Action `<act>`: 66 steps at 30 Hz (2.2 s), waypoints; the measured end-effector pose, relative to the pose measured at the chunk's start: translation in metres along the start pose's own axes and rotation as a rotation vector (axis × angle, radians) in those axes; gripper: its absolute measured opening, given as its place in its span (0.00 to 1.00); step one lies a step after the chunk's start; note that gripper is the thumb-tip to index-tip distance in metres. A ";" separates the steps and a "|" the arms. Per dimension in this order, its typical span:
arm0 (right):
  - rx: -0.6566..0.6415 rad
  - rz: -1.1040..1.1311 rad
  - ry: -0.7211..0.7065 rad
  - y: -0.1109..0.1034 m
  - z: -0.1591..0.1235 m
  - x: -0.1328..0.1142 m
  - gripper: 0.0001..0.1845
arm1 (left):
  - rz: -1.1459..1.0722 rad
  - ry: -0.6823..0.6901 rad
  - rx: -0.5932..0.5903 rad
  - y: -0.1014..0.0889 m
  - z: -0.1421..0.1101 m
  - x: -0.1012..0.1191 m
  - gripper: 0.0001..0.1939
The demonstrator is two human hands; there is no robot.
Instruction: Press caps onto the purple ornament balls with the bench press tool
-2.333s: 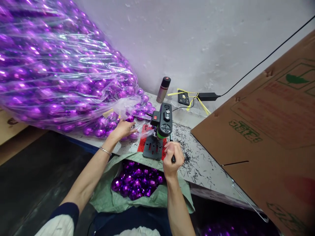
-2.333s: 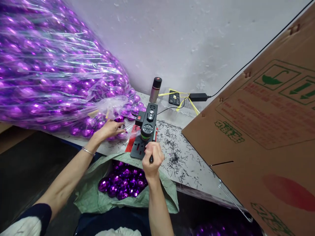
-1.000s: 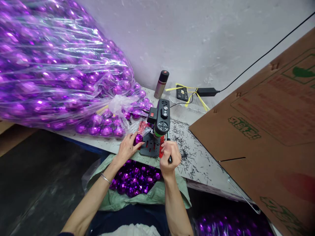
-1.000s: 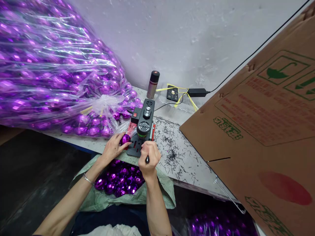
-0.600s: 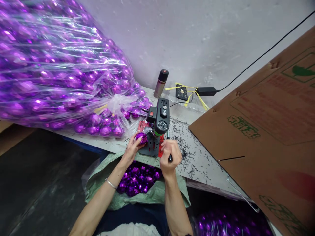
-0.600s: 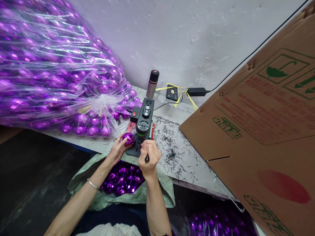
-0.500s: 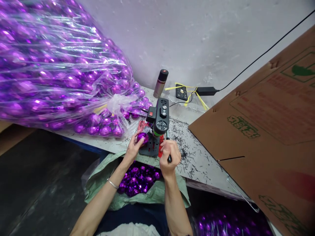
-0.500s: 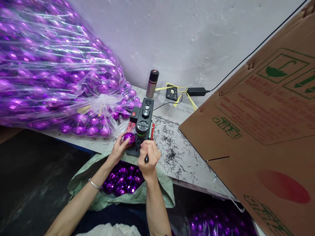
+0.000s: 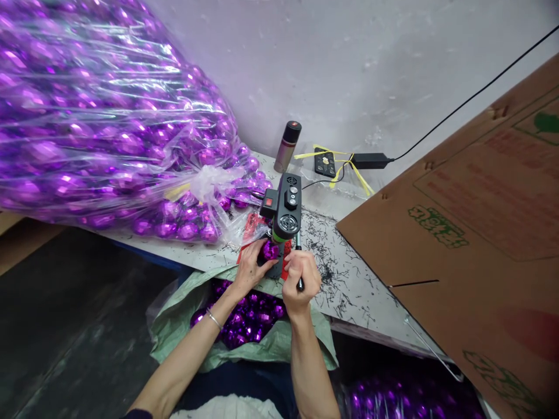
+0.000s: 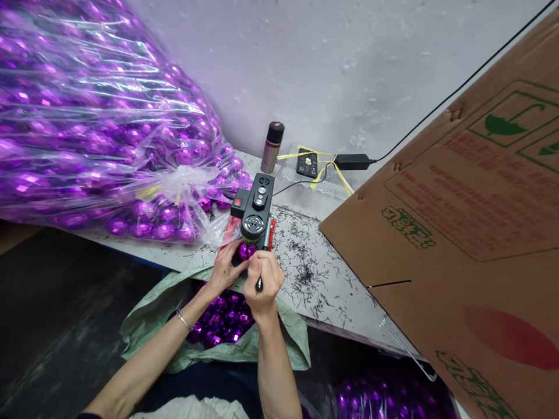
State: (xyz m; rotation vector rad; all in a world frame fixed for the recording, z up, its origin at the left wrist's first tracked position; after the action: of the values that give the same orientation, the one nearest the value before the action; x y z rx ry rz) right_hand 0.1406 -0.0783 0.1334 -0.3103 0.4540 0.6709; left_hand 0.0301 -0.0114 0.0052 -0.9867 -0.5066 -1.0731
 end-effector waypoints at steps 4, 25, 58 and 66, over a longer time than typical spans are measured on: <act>-0.009 0.002 0.003 -0.001 0.000 0.000 0.14 | -0.028 0.002 0.013 0.005 0.000 -0.001 0.28; 0.078 0.022 -0.014 0.011 -0.043 0.028 0.15 | -0.017 0.029 0.025 0.007 -0.002 -0.004 0.28; 0.012 0.026 0.198 0.003 0.026 -0.015 0.20 | 0.010 0.201 0.043 -0.005 -0.038 -0.014 0.30; 0.031 0.036 0.066 0.006 -0.007 -0.004 0.16 | 0.107 0.173 0.027 -0.040 -0.002 -0.023 0.25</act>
State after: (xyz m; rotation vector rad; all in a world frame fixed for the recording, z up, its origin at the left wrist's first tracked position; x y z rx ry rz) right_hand 0.1317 -0.0784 0.1289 -0.2958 0.5338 0.6899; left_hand -0.0159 -0.0077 0.0033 -0.8786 -0.3222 -1.0423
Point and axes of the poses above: each hand's wrist, its own z-axis towards the middle knuckle, its own y-axis out of the palm, x = y × z, the point moved 1 cm from there along z, towards the middle knuckle, and after that the axes turned 7 degrees about x, right-handed, at the moved point
